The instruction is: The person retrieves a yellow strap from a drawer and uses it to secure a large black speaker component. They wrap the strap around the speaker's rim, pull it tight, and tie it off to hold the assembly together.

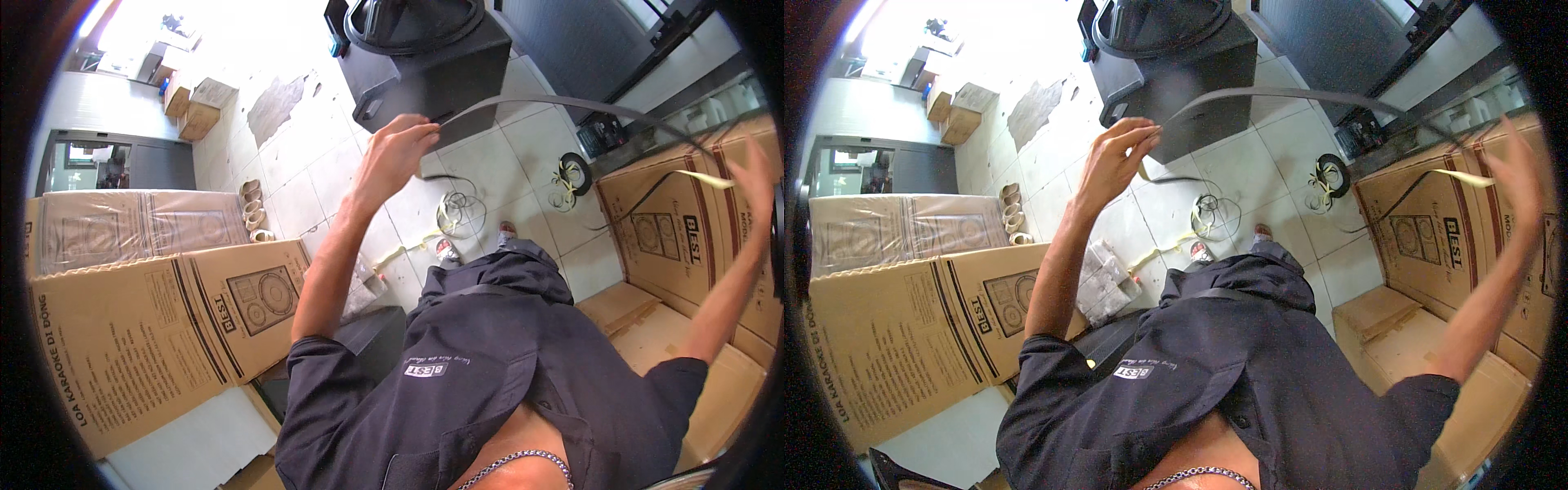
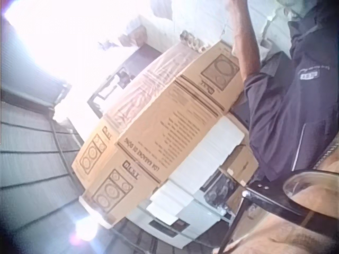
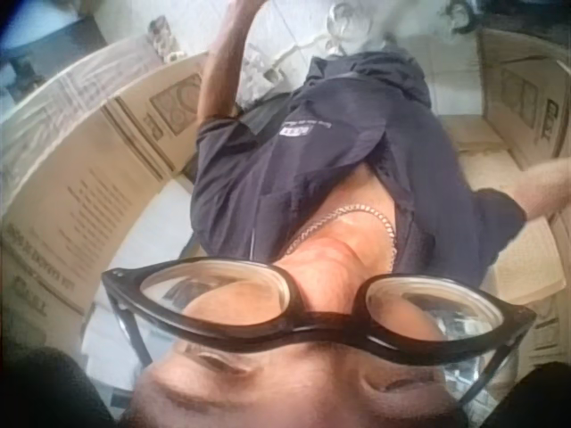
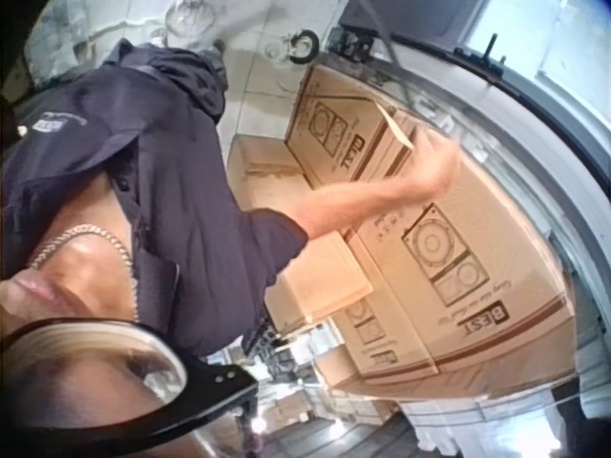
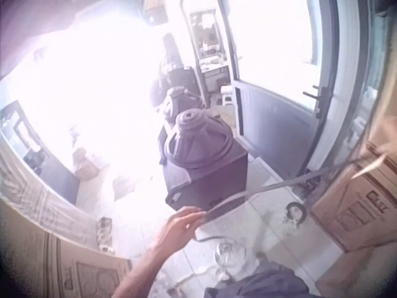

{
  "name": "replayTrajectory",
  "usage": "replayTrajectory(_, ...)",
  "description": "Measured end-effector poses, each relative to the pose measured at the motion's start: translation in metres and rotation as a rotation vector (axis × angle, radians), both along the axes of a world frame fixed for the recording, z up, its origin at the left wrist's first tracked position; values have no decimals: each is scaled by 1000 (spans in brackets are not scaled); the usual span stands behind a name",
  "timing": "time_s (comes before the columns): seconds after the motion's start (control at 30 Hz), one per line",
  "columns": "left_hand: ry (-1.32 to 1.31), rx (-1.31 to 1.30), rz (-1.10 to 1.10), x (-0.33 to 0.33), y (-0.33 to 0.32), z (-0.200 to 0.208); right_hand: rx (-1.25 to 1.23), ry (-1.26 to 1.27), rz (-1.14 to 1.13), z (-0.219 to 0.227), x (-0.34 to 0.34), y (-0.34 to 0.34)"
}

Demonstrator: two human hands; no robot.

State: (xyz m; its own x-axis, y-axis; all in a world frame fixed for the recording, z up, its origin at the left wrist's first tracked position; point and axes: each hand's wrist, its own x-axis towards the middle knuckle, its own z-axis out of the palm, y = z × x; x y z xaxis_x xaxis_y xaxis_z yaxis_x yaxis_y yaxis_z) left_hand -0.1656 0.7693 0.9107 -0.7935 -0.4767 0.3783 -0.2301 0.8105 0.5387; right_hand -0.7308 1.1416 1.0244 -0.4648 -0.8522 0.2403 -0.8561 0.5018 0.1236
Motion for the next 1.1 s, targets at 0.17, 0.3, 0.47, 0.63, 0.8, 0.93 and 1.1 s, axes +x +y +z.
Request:
replayTrajectory(0.17, 87, -157, -104, -53, 36, 36, -216, -235, 723, -27, 324, -182)
replayTrajectory(0.3, 107, -16, -123, -50, 39, 44, -120, -576, 604, -43, 356, -207)
replayTrajectory(0.47, -171, 396, -222, -28, 35, 40, -124, -1018, 513, -56, 355, -219)
replayTrajectory(0.63, -287, 980, -350, 5, 1, 25, 38, -836, 685, -46, 359, -209)
replayTrajectory(0.8, -453, 913, -228, 36, -52, -35, 118, -528, 782, -47, 353, -204)
replayTrajectory(0.93, -125, 103, 87, -21, 5, -16, 130, -438, 723, -48, 348, -206)
replayTrajectory(1.1, 136, -252, -20, -60, 63, 48, 187, -288, 610, -37, 342, -204)
